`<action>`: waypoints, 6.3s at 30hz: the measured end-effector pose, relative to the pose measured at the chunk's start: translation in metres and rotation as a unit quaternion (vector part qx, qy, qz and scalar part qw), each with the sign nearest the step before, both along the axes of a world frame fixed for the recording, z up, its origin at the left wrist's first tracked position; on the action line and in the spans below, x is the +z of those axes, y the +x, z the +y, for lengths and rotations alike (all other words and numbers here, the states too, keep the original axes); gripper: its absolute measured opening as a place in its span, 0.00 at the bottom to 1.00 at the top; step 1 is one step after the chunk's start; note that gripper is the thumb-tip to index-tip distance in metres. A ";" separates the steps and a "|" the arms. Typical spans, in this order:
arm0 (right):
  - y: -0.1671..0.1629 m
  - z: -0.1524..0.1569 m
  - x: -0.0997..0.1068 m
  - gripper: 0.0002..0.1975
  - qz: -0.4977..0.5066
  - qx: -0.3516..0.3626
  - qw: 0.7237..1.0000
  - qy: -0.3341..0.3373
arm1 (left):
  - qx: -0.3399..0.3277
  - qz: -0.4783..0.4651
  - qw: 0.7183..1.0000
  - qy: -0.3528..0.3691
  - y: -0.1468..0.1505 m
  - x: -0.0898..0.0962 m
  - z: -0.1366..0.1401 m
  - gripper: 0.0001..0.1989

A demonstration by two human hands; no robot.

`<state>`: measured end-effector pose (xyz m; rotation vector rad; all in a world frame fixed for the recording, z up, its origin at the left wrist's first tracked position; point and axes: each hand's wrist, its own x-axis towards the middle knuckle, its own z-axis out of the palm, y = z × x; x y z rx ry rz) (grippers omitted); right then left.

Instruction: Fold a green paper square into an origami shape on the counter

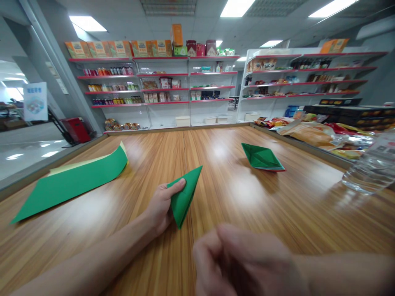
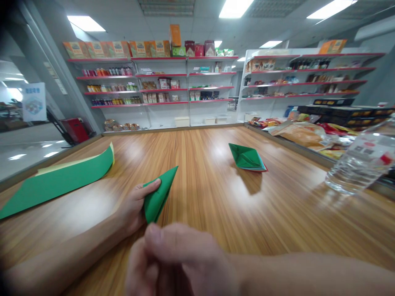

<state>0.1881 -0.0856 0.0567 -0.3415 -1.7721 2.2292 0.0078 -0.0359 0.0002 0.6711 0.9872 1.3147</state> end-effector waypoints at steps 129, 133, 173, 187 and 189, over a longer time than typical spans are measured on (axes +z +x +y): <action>0.002 0.074 -0.053 0.22 -0.098 -0.088 0.979 0.154 | -0.174 0.110 0.963 0.173 -0.007 -0.011 -0.003 0.18; 0.001 0.076 -0.051 0.22 -0.109 -0.079 0.987 0.093 | -0.192 0.126 0.958 0.171 -0.010 -0.010 -0.002 0.15; 0.006 0.085 -0.049 0.22 -0.135 -0.035 0.980 0.140 | -0.123 0.063 0.983 0.123 -0.004 -0.008 0.001 0.15; 0.001 0.085 -0.065 0.27 -0.166 -0.239 0.886 0.360 | -0.052 0.060 0.987 0.139 -0.005 -0.010 0.004 0.12; 0.000 0.087 -0.067 0.29 -0.143 -0.230 0.908 0.319 | -0.048 0.063 0.986 0.144 -0.005 -0.010 0.005 0.12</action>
